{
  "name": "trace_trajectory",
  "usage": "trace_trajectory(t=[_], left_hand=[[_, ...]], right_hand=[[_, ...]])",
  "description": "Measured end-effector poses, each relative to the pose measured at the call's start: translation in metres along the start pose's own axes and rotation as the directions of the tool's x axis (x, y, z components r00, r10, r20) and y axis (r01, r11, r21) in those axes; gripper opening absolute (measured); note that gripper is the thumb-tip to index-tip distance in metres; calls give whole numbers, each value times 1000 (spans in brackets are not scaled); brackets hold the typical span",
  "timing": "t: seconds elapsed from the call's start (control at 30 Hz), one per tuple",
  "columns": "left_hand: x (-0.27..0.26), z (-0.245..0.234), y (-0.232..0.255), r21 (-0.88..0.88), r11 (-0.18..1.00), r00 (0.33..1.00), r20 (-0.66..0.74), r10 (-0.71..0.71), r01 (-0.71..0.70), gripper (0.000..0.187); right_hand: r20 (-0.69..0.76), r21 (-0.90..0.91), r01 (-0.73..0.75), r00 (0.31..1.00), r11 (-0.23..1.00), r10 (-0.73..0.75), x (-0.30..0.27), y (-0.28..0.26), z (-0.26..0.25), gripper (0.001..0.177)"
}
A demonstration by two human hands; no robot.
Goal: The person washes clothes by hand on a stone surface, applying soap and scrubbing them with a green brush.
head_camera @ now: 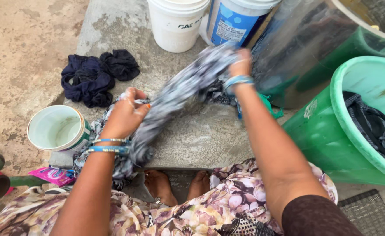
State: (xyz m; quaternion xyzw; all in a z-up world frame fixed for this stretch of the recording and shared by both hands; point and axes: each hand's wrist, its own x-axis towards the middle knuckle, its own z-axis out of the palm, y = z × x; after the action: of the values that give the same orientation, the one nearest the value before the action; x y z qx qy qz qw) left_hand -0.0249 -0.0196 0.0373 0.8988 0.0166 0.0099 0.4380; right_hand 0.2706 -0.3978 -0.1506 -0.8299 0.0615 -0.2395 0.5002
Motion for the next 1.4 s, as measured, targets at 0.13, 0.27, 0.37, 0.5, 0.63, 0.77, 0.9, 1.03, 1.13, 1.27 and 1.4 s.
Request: trace_trajectory(t=[0.13, 0.27, 0.37, 0.5, 0.63, 0.77, 0.9, 1.03, 1.13, 1.27, 1.4], left_hand=[[12, 4, -31, 327, 944, 998, -40, -42, 53, 49], [13, 37, -44, 599, 799, 969, 163, -186, 53, 83], [-3, 86, -56, 775, 613, 954, 278, -114, -152, 97], [-17, 135, -84, 800, 522, 924, 377, -56, -295, 22], [-1, 123, -66, 368, 915, 897, 442, -19, -163, 46], [4, 88, -43, 325, 941, 961, 275, 7, -99, 51], [10, 51, -61, 395, 918, 987, 133, -91, 32, 79], [25, 28, -92, 461, 884, 976, 146, -162, 78, 91], [29, 47, -103, 600, 799, 957, 204, -207, 45, 89], [8, 94, -126, 766, 642, 999, 36, 19, -40, 103], [4, 114, -137, 830, 557, 996, 68, -53, -28, 38]], right_hand=[[-19, 294, 261, 963, 919, -268, 3, -21, -48, 73], [435, -100, 263, 879, 960, -195, -50, -54, -28, 74], [794, -233, 362, 607, 903, -38, -121, -95, 6, 93], [971, -239, 709, 174, 664, 163, -216, -158, 15, 137], [942, -313, 836, 212, 452, 261, -248, -137, 18, 74], [870, -292, 633, 488, 717, -77, -171, -47, 56, 23], [280, -153, 275, 933, 949, -225, -29, -7, 28, 35], [1, 487, 172, 980, 856, -197, 7, -2, -35, 61], [190, 54, 382, 903, 923, -385, -16, -6, -33, 83], [794, -477, 381, 573, 792, 202, -88, -58, 1, 90], [901, -416, 667, 395, 617, 180, -171, -145, 5, 82]])
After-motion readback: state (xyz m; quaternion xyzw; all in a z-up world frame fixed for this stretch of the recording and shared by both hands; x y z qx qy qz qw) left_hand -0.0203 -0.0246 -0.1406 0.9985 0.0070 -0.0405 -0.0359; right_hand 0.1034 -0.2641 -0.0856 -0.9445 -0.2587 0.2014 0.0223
